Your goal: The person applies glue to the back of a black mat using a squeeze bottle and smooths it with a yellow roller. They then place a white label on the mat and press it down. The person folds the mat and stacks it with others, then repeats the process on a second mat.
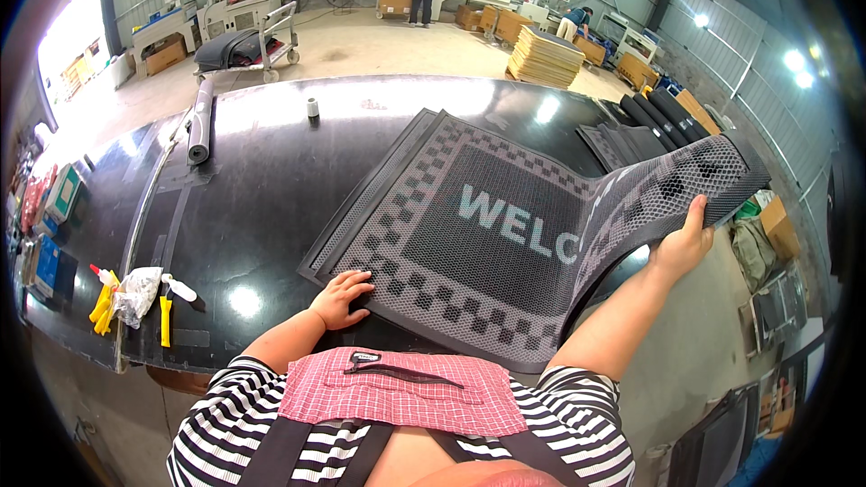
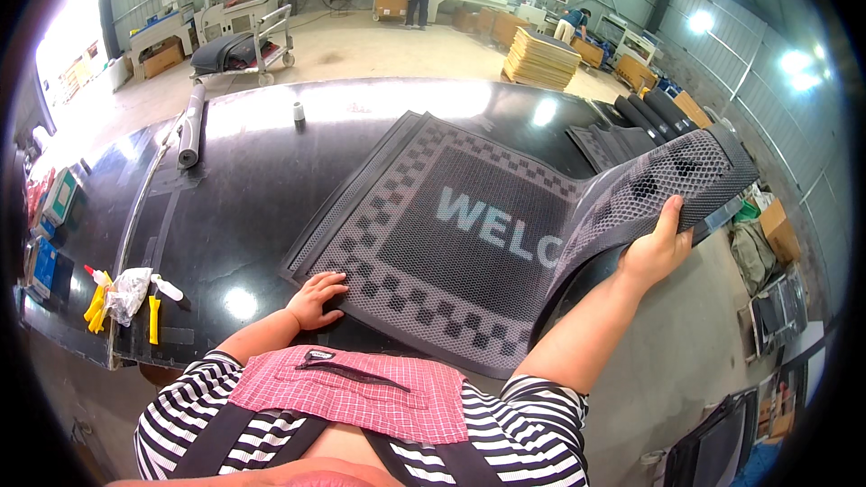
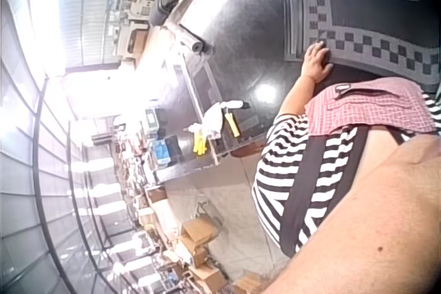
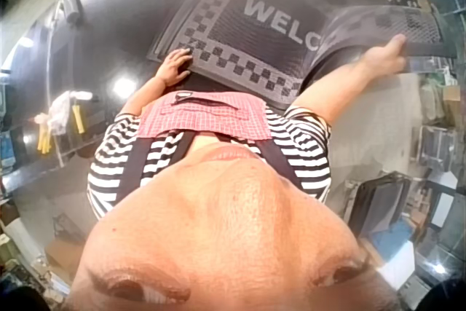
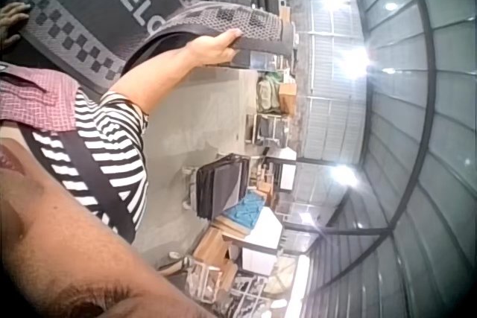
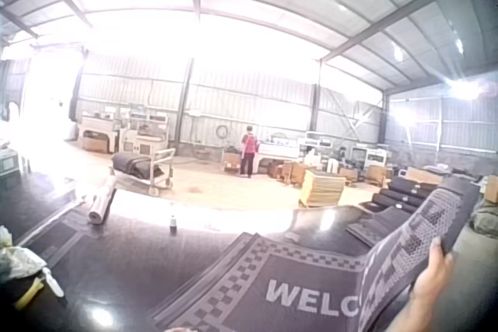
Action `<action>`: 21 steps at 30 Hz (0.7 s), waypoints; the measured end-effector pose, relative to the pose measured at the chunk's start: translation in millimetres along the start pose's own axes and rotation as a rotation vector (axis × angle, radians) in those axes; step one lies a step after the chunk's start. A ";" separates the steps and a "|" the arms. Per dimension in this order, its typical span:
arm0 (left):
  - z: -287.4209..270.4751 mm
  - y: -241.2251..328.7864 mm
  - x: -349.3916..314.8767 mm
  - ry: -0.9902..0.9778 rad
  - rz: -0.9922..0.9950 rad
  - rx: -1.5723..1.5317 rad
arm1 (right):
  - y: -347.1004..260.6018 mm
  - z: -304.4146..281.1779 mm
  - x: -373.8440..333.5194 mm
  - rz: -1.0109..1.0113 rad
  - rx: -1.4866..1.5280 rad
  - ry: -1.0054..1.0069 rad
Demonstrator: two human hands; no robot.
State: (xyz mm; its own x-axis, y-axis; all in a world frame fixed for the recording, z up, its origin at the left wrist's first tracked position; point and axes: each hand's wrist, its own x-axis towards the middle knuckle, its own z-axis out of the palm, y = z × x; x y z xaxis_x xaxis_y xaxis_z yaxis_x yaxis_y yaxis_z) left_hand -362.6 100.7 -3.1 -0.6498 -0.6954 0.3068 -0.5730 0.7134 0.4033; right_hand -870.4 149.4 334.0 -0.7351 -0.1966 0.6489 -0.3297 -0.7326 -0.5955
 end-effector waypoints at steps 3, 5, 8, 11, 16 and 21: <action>0.3 -0.1 -0.1 0.000 0.003 -0.008 | -0.3 0.4 -0.8 -0.008 -0.016 -0.015; 0.4 -0.1 -0.3 -0.001 0.004 -0.012 | -0.2 1.2 -1.4 -0.003 -0.016 -0.017; 0.8 0.2 -1.1 -0.002 -0.001 -0.012 | 1.2 2.4 -2.3 -0.019 -0.015 -0.021; 2.1 -0.5 -2.0 -0.001 -0.004 -0.011 | -1.8 5.4 -5.1 -0.017 -0.070 -0.010; 0.8 0.9 -1.5 -0.004 -0.008 -0.018 | -1.4 6.2 -6.4 -0.016 -0.044 -0.028; 2.6 -2.5 -2.6 -0.003 -0.006 -0.016 | 0.4 7.3 -6.8 0.003 -0.043 -0.033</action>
State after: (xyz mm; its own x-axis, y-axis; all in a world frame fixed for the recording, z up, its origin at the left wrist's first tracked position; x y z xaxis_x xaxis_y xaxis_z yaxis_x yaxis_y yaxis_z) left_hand -360.8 101.0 -7.1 -0.6477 -0.6996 0.3017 -0.5689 0.7075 0.4192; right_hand -861.2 145.6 332.7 -0.7165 -0.2203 0.6619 -0.3537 -0.7032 -0.6168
